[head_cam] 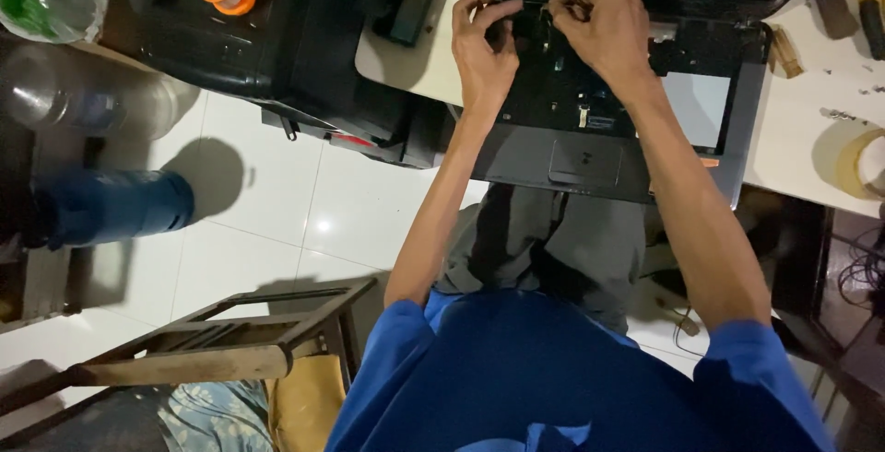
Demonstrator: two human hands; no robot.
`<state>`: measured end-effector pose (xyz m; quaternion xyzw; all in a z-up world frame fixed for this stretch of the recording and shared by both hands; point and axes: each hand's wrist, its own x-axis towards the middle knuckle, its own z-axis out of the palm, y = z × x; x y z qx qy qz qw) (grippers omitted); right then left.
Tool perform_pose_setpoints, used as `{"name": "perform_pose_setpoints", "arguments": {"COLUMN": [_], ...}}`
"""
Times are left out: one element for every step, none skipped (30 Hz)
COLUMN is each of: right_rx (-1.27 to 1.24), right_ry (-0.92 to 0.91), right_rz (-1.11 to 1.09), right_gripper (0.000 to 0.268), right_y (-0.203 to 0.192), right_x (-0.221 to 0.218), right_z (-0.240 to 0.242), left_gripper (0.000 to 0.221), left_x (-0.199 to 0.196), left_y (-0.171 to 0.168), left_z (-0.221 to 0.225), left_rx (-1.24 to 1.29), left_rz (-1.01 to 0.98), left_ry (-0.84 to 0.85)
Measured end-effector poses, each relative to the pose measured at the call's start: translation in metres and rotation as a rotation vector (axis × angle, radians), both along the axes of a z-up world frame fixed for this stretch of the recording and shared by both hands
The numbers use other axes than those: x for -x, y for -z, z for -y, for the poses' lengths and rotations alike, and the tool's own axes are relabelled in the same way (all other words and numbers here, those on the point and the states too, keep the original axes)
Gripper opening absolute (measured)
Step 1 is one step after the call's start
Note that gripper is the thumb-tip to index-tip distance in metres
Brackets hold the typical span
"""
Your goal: Disassembling a laptop by removing screws and prying off the top cover to access internal components.
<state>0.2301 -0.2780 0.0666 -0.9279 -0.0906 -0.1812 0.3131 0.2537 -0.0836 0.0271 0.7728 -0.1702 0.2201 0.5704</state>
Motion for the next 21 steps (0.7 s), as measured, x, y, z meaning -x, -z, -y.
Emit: {"name": "perform_pose_setpoints", "arguments": {"right_rx": [0.001, 0.01, 0.021, 0.023, 0.006, -0.011, -0.01, -0.011, -0.01, -0.009, -0.02, -0.032, -0.03, -0.039, -0.049, -0.047, -0.079, -0.11, -0.108, -0.089, -0.07], "right_ry": [-0.003, 0.002, 0.009, 0.008, -0.001, -0.01, -0.012, -0.013, -0.015, -0.018, -0.011, -0.004, -0.004, -0.025, -0.047, -0.048, -0.083, -0.117, -0.118, -0.122, -0.125], "right_rz": [-0.001, 0.004, 0.01, 0.01, 0.015, 0.02, 0.02, 0.026, 0.033, 0.033, 0.024, 0.016, 0.015, 0.049, 0.083, 0.083, 0.078, 0.072, 0.07, 0.067, 0.065], "right_gripper": [0.023, 0.024, 0.025, 0.025, 0.02, 0.016, 0.016, 0.016, 0.016, 0.016, 0.018, 0.02, 0.02, 0.016, 0.014, 0.014, 0.012, 0.012, 0.012, 0.011, 0.01], "right_y": [0.001, 0.002, 0.003, 0.001, -0.002, -0.005, -0.006, -0.008, -0.01, -0.008, -0.007, -0.005, -0.007, -0.01, -0.012, -0.02, -0.029, -0.037, -0.038, -0.039, -0.04], "right_x": [-0.001, -0.001, -0.002, -0.002, -0.001, 0.0, 0.001, 0.002, 0.003, 0.003, 0.003, 0.003, 0.004, 0.005, 0.005, 0.007, 0.01, 0.013, 0.014, 0.016, 0.017], "right_z": [0.0, 0.0, 0.001, 0.0, -0.001, -0.002, -0.003, -0.004, -0.005, -0.004, -0.003, -0.002, -0.002, -0.002, -0.002, -0.005, -0.007, -0.01, -0.01, -0.01, -0.01], "left_gripper": [0.029, 0.031, 0.033, 0.033, 0.039, 0.046, 0.046, 0.042, 0.038, 0.038, 0.03, 0.023, 0.023, 0.022, 0.021, 0.021, 0.02, 0.02, 0.02, 0.021, 0.023], "left_x": [-0.001, -0.001, -0.003, -0.002, -0.001, 0.0, 0.0, 0.0, 0.0, 0.002, 0.004, 0.005, 0.006, 0.007, 0.007, 0.006, 0.005, 0.004, 0.003, 0.003, 0.003], "left_y": [0.0, 0.001, 0.001, 0.0, -0.001, -0.002, -0.001, 0.0, 0.0, -0.004, -0.009, -0.013, -0.016, -0.019, -0.022, -0.019, -0.016, -0.013, -0.011, -0.01, -0.008], "left_z": [0.0, 0.0, 0.001, 0.001, 0.0, 0.0, 0.0, 0.0, 0.0, 0.001, 0.002, 0.003, 0.004, 0.004, 0.005, 0.005, 0.005, 0.006, 0.006, 0.006, 0.007], "left_rx": [0.001, -0.008, -0.016, -0.015, -0.004, 0.006, 0.007, -0.006, -0.019, -0.018, -0.029, -0.04, -0.038, -0.065, -0.092, -0.091, -0.107, -0.124, -0.121, -0.14, -0.158], "left_rz": [-0.001, -0.014, -0.027, -0.027, -0.045, -0.064, -0.064, -0.05, -0.037, -0.037, -0.044, -0.05, -0.051, -0.075, -0.098, -0.098, -0.062, -0.027, -0.029, -0.038, -0.047], "left_ry": [-0.003, -0.008, -0.01, -0.011, -0.017, -0.022, -0.024, -0.022, -0.022, -0.025, -0.005, 0.014, 0.014, 0.023, 0.031, 0.03, 0.022, 0.014, 0.013, 0.022, 0.032]}}
